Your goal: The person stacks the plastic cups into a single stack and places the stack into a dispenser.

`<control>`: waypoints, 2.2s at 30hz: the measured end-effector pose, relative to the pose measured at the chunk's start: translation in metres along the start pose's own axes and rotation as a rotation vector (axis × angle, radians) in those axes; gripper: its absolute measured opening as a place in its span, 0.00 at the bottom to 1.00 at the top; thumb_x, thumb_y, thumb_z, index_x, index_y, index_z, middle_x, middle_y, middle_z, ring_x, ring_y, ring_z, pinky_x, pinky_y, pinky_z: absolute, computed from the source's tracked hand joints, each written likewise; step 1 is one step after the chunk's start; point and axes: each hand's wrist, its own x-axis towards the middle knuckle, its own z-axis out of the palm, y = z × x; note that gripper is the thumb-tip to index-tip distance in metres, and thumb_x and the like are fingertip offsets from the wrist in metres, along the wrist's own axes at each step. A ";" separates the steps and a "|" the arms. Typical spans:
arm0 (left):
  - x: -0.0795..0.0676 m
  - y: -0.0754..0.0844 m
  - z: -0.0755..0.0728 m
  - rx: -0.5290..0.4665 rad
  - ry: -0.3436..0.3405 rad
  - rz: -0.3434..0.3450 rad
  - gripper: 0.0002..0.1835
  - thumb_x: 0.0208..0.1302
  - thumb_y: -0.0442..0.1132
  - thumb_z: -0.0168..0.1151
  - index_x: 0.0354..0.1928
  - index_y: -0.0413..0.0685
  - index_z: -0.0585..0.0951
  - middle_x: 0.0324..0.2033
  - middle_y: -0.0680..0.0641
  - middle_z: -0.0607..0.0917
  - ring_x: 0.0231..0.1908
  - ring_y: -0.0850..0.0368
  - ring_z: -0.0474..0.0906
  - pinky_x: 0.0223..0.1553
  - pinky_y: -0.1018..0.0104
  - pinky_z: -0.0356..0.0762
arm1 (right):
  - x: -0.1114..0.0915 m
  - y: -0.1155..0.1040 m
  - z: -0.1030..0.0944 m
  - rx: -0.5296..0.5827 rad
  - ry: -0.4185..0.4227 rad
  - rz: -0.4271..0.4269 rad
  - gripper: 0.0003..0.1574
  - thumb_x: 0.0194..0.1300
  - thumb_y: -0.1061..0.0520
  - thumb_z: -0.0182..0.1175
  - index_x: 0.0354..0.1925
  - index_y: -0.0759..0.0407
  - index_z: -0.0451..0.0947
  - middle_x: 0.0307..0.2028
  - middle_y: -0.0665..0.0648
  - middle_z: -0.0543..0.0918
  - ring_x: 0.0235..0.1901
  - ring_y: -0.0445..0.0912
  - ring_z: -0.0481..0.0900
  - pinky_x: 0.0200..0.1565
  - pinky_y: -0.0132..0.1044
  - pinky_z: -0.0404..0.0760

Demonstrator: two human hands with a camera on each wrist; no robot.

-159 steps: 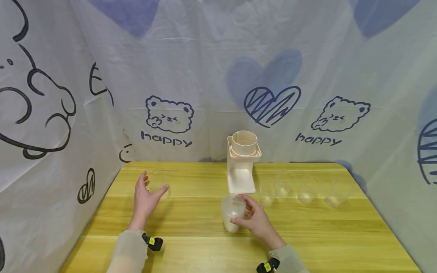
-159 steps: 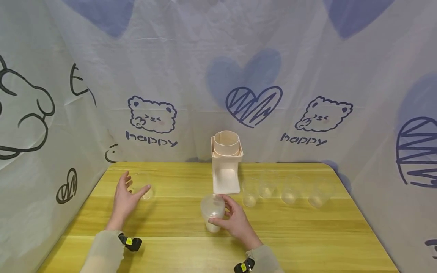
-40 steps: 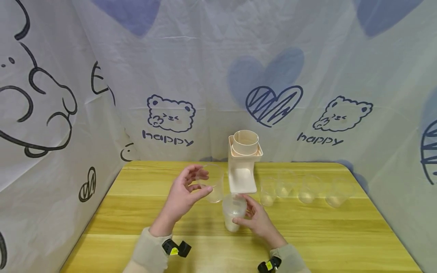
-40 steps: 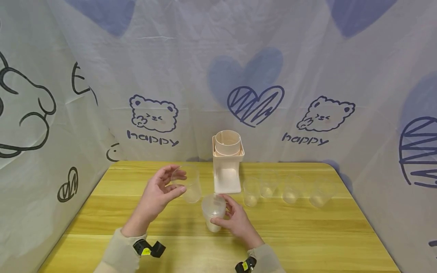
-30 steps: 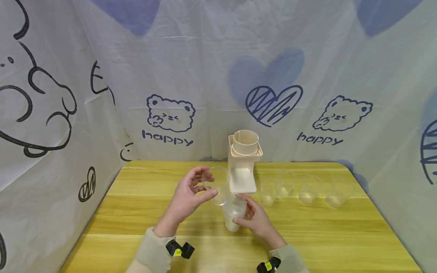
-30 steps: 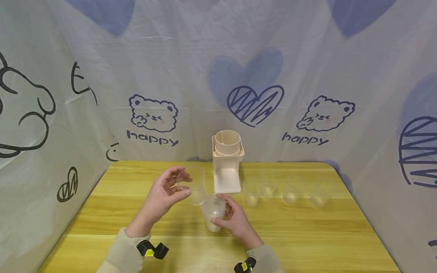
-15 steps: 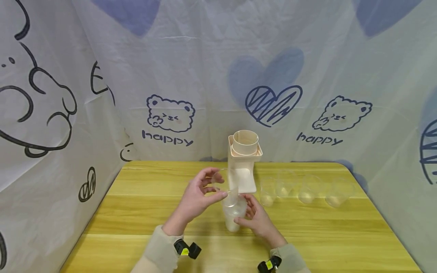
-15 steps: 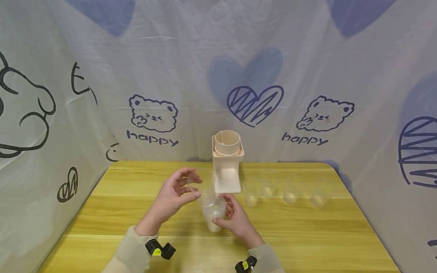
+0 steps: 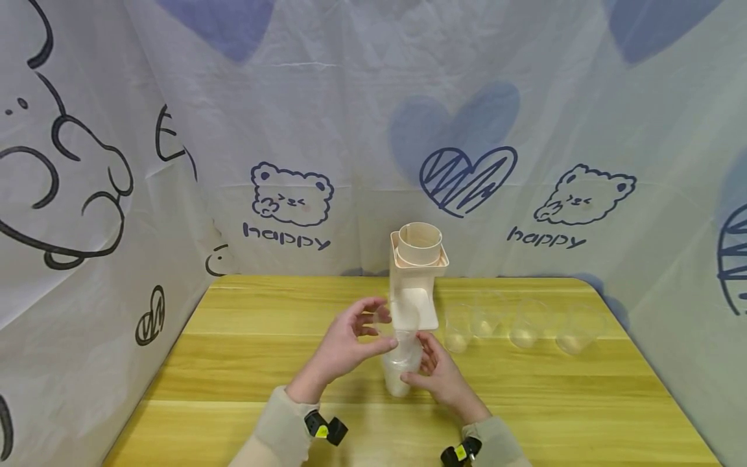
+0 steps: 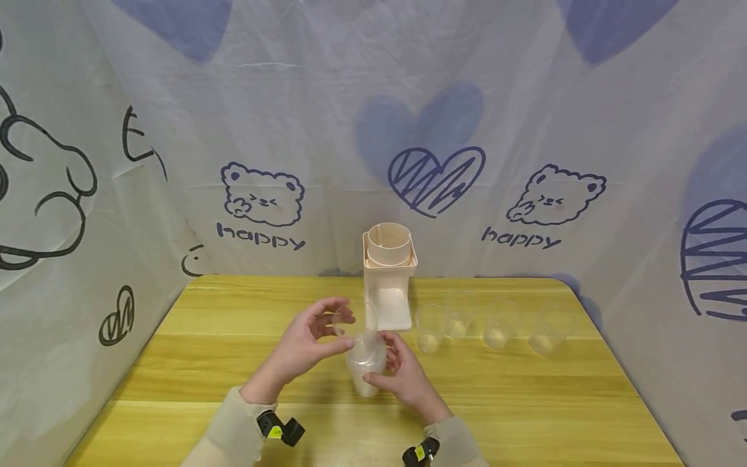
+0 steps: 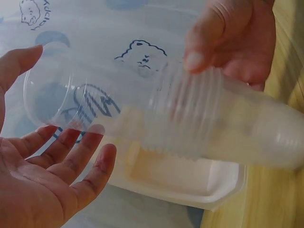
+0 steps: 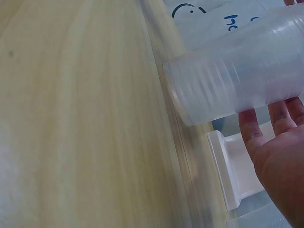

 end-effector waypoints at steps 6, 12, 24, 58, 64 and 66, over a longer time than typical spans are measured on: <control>0.000 -0.008 -0.001 0.072 -0.051 0.002 0.33 0.56 0.39 0.74 0.64 0.45 0.72 0.52 0.45 0.80 0.53 0.47 0.76 0.54 0.49 0.76 | -0.001 0.000 -0.001 0.004 -0.009 -0.003 0.49 0.57 0.67 0.70 0.70 0.66 0.55 0.64 0.67 0.67 0.59 0.48 0.73 0.60 0.41 0.73; 0.001 -0.020 -0.001 0.126 -0.082 0.006 0.35 0.56 0.40 0.74 0.65 0.43 0.72 0.53 0.46 0.79 0.53 0.49 0.76 0.54 0.51 0.77 | 0.000 0.001 -0.002 -0.001 -0.015 -0.022 0.48 0.57 0.68 0.69 0.69 0.67 0.56 0.62 0.68 0.68 0.59 0.48 0.73 0.60 0.40 0.73; -0.003 -0.033 0.000 0.175 -0.129 -0.008 0.36 0.57 0.40 0.74 0.65 0.39 0.70 0.58 0.41 0.76 0.54 0.45 0.74 0.54 0.49 0.77 | -0.001 0.001 -0.002 0.021 -0.020 -0.030 0.49 0.57 0.67 0.70 0.70 0.69 0.55 0.62 0.72 0.67 0.57 0.48 0.74 0.58 0.40 0.75; -0.008 -0.053 0.006 0.220 -0.184 -0.082 0.35 0.63 0.45 0.69 0.69 0.42 0.68 0.57 0.44 0.75 0.54 0.48 0.74 0.54 0.47 0.76 | -0.002 0.003 -0.003 0.047 -0.026 -0.010 0.49 0.58 0.66 0.70 0.71 0.67 0.56 0.65 0.71 0.66 0.59 0.46 0.74 0.58 0.39 0.75; -0.011 -0.055 0.008 0.217 -0.168 -0.085 0.35 0.63 0.46 0.69 0.69 0.45 0.68 0.56 0.45 0.76 0.54 0.48 0.74 0.55 0.46 0.75 | -0.003 0.004 -0.003 0.052 -0.025 -0.004 0.50 0.59 0.67 0.69 0.72 0.69 0.53 0.66 0.73 0.63 0.59 0.45 0.73 0.58 0.36 0.75; -0.011 -0.056 0.009 0.218 -0.160 -0.083 0.35 0.63 0.46 0.69 0.69 0.45 0.68 0.56 0.45 0.76 0.54 0.47 0.74 0.55 0.46 0.75 | -0.003 0.004 -0.004 0.059 -0.027 -0.001 0.50 0.59 0.67 0.68 0.72 0.70 0.53 0.66 0.74 0.63 0.59 0.45 0.73 0.58 0.36 0.74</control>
